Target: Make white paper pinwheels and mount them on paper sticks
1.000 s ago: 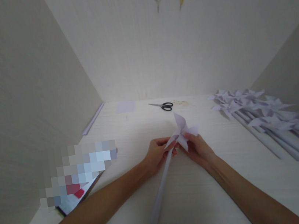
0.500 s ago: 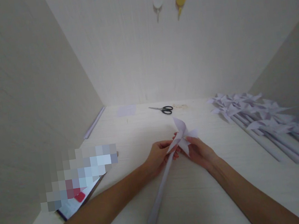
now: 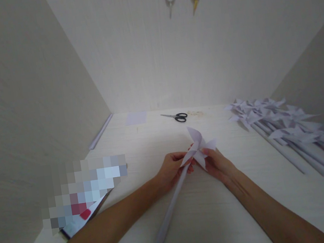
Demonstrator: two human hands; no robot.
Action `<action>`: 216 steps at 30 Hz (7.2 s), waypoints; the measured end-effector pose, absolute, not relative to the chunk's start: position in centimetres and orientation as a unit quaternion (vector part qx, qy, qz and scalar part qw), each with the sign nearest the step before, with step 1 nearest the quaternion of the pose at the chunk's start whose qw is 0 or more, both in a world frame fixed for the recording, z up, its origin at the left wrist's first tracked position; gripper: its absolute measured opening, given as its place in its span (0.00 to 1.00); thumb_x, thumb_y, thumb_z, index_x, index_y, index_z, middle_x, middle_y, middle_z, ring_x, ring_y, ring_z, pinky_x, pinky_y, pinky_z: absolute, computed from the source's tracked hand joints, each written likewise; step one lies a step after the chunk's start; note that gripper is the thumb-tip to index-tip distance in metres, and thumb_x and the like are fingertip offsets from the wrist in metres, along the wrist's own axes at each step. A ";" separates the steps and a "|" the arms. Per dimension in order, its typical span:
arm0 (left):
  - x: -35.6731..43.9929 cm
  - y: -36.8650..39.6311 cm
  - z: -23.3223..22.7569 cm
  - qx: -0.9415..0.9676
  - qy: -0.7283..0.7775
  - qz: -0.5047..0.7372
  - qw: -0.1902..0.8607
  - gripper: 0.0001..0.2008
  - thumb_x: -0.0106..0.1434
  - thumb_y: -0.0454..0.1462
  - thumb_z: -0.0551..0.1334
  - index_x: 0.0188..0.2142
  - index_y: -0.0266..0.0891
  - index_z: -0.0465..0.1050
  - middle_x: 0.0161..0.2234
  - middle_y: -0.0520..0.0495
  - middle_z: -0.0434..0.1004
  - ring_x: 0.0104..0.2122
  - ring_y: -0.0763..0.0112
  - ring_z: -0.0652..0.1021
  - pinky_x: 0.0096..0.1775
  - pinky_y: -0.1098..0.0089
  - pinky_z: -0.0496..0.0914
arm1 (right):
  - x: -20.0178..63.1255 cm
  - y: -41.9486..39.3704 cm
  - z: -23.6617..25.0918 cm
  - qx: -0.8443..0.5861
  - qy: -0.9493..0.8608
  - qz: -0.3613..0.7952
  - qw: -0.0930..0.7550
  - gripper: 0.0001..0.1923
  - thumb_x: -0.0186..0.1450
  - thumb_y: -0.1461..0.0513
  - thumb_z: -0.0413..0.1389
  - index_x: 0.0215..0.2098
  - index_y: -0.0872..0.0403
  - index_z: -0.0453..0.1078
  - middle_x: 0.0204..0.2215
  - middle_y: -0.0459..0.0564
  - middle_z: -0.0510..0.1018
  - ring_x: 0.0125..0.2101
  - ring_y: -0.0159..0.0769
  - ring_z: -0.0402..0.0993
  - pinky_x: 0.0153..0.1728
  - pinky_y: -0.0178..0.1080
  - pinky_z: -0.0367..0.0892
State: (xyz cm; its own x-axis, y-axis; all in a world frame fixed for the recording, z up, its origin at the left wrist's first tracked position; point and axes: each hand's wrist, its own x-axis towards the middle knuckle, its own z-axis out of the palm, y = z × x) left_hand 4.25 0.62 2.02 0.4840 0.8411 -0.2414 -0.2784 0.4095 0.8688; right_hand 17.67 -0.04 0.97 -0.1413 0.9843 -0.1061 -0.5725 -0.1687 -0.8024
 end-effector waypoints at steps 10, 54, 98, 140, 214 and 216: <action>4.3 0.8 2.1 0.400 0.360 0.372 0.756 0.09 0.41 0.37 0.65 0.18 0.31 0.71 0.16 0.52 0.69 0.15 0.81 0.66 0.21 0.77 0.59 | 17.4 0.1 0.8 -0.352 -0.291 0.667 0.589 0.06 0.45 0.65 0.57 0.24 0.57 0.68 0.20 0.46 0.74 0.21 0.33 0.68 0.25 0.36 0.65; 3.1 3.0 0.6 0.336 0.270 0.466 0.772 0.15 0.42 0.37 0.66 0.31 0.31 0.71 0.17 0.53 0.66 0.18 0.82 0.66 0.21 0.78 0.58 | 16.2 -1.0 -0.5 -0.429 -0.588 0.520 0.447 0.12 0.49 0.59 0.58 0.21 0.54 0.58 0.17 0.42 0.67 0.18 0.26 0.61 0.19 0.31 0.54; 3.3 2.6 0.5 0.349 0.209 0.379 0.831 0.10 0.40 0.34 0.68 0.23 0.29 0.71 0.24 0.47 0.72 0.25 0.78 0.71 0.31 0.75 0.63 | 15.7 -1.5 0.3 -0.404 -0.536 0.531 0.517 0.14 0.55 0.57 0.53 0.19 0.53 0.54 0.13 0.38 0.56 0.15 0.24 0.50 0.16 0.31 0.44; 2.9 3.3 0.3 0.291 0.255 0.431 0.815 0.13 0.40 0.38 0.67 0.23 0.32 0.68 0.18 0.52 0.67 0.20 0.78 0.68 0.24 0.75 0.63 | 14.9 -1.7 0.0 -0.430 -0.601 0.495 0.457 0.16 0.48 0.60 0.57 0.16 0.53 0.52 0.14 0.39 0.61 0.15 0.24 0.53 0.16 0.30 0.49; 3.6 3.3 0.4 0.318 0.304 0.431 0.788 0.04 0.44 0.26 0.63 0.23 0.30 0.72 0.22 0.48 0.72 0.22 0.83 0.71 0.25 0.82 0.65 | 37.3 -12.4 -0.4 -0.803 -0.567 -0.076 0.166 0.16 0.56 0.53 0.44 0.33 0.57 0.64 0.29 0.54 0.73 0.28 0.41 0.71 0.30 0.40 0.64; 3.6 3.3 0.4 0.319 0.303 0.432 0.787 0.04 0.43 0.27 0.64 0.22 0.30 0.72 0.22 0.48 0.72 0.22 0.83 0.70 0.26 0.82 0.65 | 37.3 -12.4 -0.3 -0.806 -0.565 -0.067 0.165 0.17 0.55 0.53 0.45 0.34 0.57 0.64 0.30 0.55 0.73 0.29 0.42 0.71 0.31 0.40 0.64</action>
State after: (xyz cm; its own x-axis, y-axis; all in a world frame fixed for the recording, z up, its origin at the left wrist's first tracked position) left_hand 3.65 3.30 0.42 0.4430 0.8735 -0.2018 -0.4866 0.4233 0.7642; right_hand 37.30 -12.42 -0.28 0.3529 0.8882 0.2942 0.9323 -0.3073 -0.1908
